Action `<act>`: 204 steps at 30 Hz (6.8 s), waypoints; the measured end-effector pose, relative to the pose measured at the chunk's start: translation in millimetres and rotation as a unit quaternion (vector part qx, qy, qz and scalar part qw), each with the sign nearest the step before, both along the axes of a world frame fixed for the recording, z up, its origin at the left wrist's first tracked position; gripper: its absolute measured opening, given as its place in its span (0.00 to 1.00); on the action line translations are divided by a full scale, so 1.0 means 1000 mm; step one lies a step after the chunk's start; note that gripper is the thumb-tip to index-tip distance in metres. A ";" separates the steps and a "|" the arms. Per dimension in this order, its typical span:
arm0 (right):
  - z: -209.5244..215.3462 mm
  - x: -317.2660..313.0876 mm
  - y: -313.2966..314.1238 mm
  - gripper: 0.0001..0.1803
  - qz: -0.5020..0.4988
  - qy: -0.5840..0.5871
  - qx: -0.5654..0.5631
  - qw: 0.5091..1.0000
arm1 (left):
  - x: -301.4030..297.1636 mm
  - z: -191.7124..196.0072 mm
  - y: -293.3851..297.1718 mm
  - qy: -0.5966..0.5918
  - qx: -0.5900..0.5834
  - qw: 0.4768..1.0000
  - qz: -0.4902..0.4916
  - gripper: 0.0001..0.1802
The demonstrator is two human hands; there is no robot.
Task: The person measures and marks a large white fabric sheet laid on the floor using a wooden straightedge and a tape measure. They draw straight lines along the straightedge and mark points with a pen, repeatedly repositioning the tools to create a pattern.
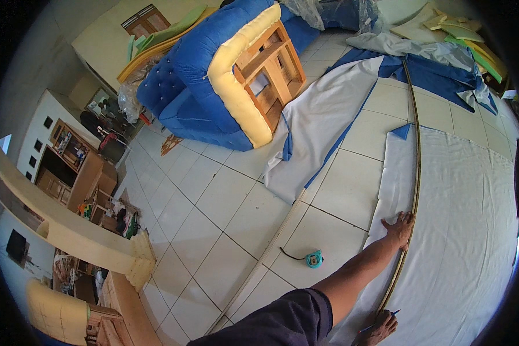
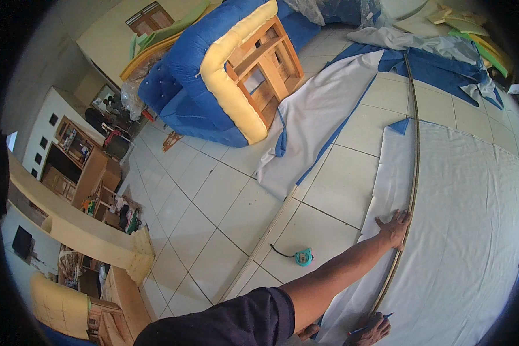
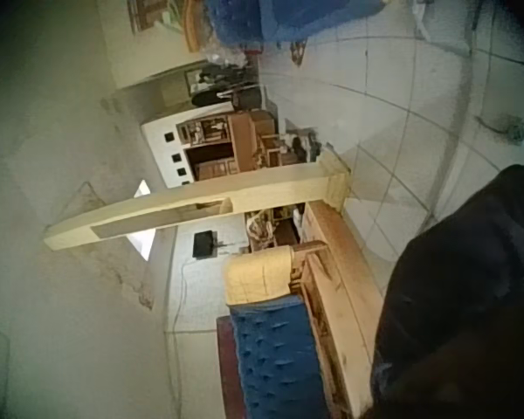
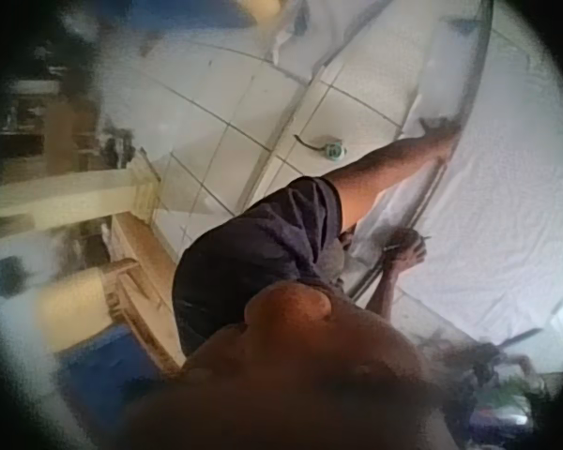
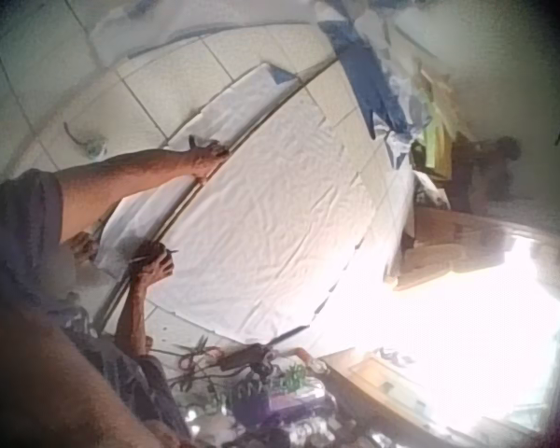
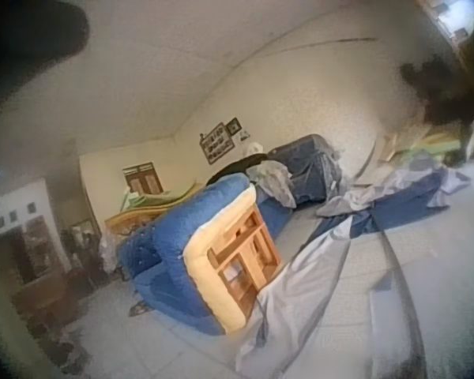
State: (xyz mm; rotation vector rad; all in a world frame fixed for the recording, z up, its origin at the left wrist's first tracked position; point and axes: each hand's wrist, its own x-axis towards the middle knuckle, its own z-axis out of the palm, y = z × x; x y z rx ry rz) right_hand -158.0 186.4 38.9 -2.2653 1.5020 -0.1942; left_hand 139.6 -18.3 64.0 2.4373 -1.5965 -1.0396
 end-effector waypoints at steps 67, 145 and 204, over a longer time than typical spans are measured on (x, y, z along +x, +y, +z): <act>-0.003 0.004 -0.001 0.29 0.001 -0.029 -0.067 0.997 | -0.001 -0.008 0.000 0.005 -0.015 1.000 0.005 0.79; 0.006 0.006 0.000 0.23 0.022 -0.063 -0.090 0.994 | 0.001 -0.011 0.000 0.013 -0.024 1.000 0.008 0.79; 0.003 0.004 0.000 0.26 0.030 0.007 -0.083 0.996 | -0.064 -0.038 0.387 -0.174 -0.300 0.935 0.067 0.30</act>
